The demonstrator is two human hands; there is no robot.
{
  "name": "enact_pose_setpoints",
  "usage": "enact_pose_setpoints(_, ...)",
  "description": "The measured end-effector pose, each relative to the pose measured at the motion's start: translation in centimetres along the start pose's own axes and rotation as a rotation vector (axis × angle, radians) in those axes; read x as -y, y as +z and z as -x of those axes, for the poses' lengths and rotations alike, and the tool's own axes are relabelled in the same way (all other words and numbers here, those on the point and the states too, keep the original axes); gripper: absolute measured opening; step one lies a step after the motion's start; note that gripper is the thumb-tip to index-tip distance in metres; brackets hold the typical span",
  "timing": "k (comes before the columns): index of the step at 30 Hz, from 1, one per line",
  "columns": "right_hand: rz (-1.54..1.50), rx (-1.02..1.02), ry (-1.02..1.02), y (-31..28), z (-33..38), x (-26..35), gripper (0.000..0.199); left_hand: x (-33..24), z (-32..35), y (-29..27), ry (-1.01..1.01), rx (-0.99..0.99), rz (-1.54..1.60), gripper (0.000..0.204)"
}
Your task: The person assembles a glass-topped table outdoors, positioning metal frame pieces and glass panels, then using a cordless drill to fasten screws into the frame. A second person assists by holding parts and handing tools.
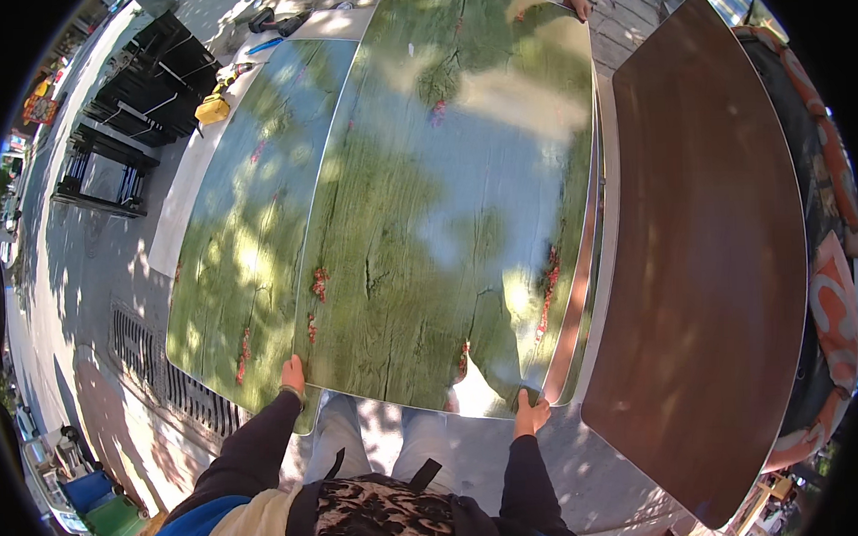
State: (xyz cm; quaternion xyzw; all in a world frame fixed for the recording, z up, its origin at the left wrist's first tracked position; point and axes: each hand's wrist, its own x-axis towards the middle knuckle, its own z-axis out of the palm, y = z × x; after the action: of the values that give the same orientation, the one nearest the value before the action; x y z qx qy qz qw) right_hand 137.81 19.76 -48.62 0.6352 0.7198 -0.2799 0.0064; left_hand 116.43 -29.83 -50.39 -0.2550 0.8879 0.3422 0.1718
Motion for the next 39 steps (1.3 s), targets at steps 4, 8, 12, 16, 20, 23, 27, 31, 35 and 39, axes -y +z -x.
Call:
enact_pose_setpoints(4, -0.095, 0.023, 0.091, 2.7, 5.5, 0.7, 0.069, 8.2, -5.2, -3.1, -0.084, 0.072, 0.091, 0.063)
enact_pose_setpoints(8, -0.538, 0.039, 0.174, 6.6, 9.0, -1.1, 0.061, 13.7, -8.0, -4.8, -0.070, -0.050, 0.091, 0.069)
enact_pose_setpoints(12, -0.590, 0.008, 0.237, 9.3, 14.0, -2.8, 0.060, 15.1, -10.9, -10.1, -0.112, 0.094, 0.022, 0.071)
enact_pose_setpoints(16, -0.625, 0.136, 0.324, 11.7, 19.3, -2.4, 0.065, 16.1, -13.7, -14.8, -0.312, 0.115, 0.277, 0.069)
enact_pose_setpoints(20, -0.704, 0.346, 0.341, 12.1, 23.9, -0.1, 0.059, 18.4, -17.4, -17.7, -0.075, -0.191, 0.008, 0.063)
enact_pose_setpoints(23, -0.704, 0.331, 0.325, 11.1, 26.8, 1.4, 0.047, 16.9, -17.3, -18.2, 0.058, -0.163, -0.321, 0.051)
enact_pose_setpoints(27, -0.835, 0.301, 0.238, 10.0, 29.1, 2.2, 0.040, 19.3, -15.3, -18.9, -0.149, -0.040, -0.359, 0.049)
enact_pose_setpoints(31, -0.789, 0.261, 0.226, 8.2, 30.3, 2.9, 0.043, 15.2, -3.4, -13.1, -0.979, 0.469, 0.588, 0.095)
enact_pose_setpoints(35, -0.612, 0.387, 0.187, 8.9, 32.0, 1.8, 0.046, 7.2, 7.6, -8.5, -1.051, 1.045, 0.940, 0.083)
enact_pose_setpoints(39, -0.939, 0.680, 0.481, 8.4, 29.5, -1.0, 0.054, 5.8, 10.1, -5.0, -0.993, 0.714, 1.246, 0.076)
